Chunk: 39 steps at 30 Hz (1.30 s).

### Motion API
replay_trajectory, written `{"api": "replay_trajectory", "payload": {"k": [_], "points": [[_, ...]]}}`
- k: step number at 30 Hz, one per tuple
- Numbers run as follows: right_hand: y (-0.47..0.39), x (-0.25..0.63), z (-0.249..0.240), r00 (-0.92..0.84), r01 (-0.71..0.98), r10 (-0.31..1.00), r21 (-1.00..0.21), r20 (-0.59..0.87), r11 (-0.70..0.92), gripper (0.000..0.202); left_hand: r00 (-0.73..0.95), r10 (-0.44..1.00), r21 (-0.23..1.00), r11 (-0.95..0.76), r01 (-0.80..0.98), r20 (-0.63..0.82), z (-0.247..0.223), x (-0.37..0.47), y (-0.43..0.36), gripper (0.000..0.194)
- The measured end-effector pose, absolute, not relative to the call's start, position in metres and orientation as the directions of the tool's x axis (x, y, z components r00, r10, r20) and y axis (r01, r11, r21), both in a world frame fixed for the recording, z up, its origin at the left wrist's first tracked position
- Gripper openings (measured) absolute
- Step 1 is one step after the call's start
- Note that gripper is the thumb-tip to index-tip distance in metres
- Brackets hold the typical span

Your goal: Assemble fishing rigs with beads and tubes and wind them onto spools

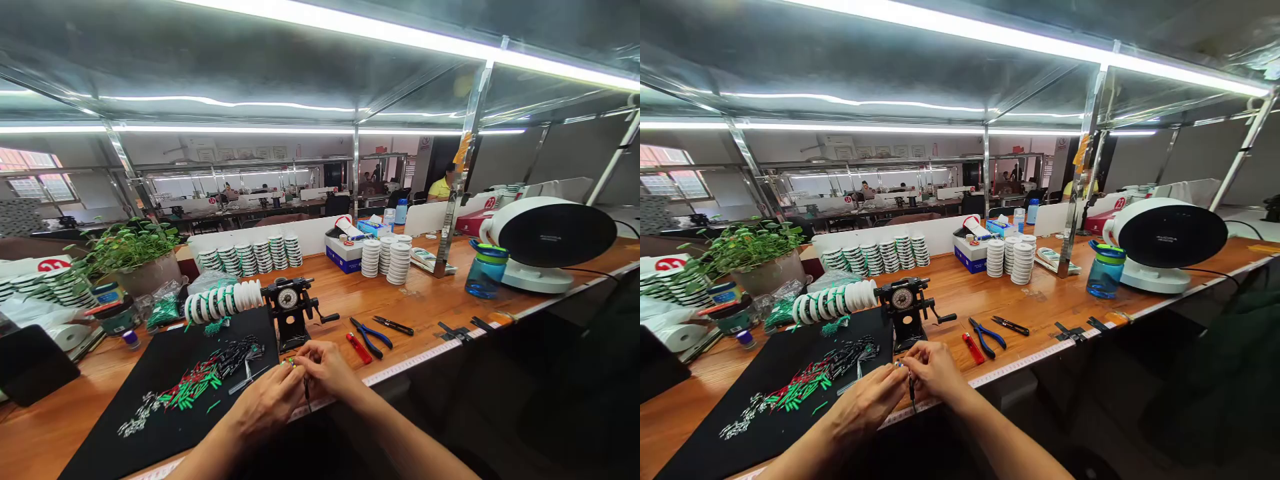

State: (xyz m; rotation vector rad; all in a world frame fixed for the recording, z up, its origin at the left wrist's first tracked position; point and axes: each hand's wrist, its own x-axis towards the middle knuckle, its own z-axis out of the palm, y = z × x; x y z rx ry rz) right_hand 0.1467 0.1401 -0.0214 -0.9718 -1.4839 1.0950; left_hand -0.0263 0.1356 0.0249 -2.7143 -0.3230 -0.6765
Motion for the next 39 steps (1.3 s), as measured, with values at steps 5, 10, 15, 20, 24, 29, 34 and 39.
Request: {"api": "replay_trajectory", "payload": {"k": [5,10,15,20,24,29,34,39], "points": [[0.147,0.15,-0.021,-0.223,0.027,0.941,-0.963,0.256,0.268,0.024,0.822,0.359,0.17,-0.933,0.316,0.441,0.025,-0.021,0.134,0.019],[0.097,0.147,-0.018,0.147,0.229,0.88,-0.881,0.452,0.414,0.022,0.516,0.816,0.661,-0.54,0.521,0.26,0.021,-0.013,0.111,0.017],[0.051,0.145,-0.027,0.117,0.331,0.881,-0.855,0.458,0.4,0.027,0.387,0.921,0.958,-0.067,0.28,-0.049,0.013,-0.011,0.098,0.041],[0.045,0.139,-0.035,0.06,0.271,0.926,-0.899,0.372,0.344,0.017,0.361,0.932,0.975,-0.042,0.218,-0.041,0.013,-0.011,0.094,0.037],[0.046,0.138,-0.035,0.055,0.415,0.79,-0.734,0.611,0.538,0.013,0.358,0.929,0.924,-0.218,0.315,0.097,0.01,-0.014,0.092,0.025],[0.059,0.147,-0.03,-0.059,0.483,0.695,-0.589,0.716,0.648,0.014,0.531,0.732,0.485,-0.681,0.548,0.428,0.01,-0.021,0.095,0.012],[0.104,0.157,-0.026,-0.146,0.233,0.927,-0.898,0.347,0.373,0.023,0.857,0.263,-0.228,-0.892,0.392,0.444,0.021,-0.027,0.109,0.023],[0.134,0.159,-0.026,-0.283,0.125,0.924,-0.945,0.257,0.301,0.031,0.869,0.275,-0.085,-0.938,0.336,0.411,0.025,-0.023,0.114,0.023]]}}
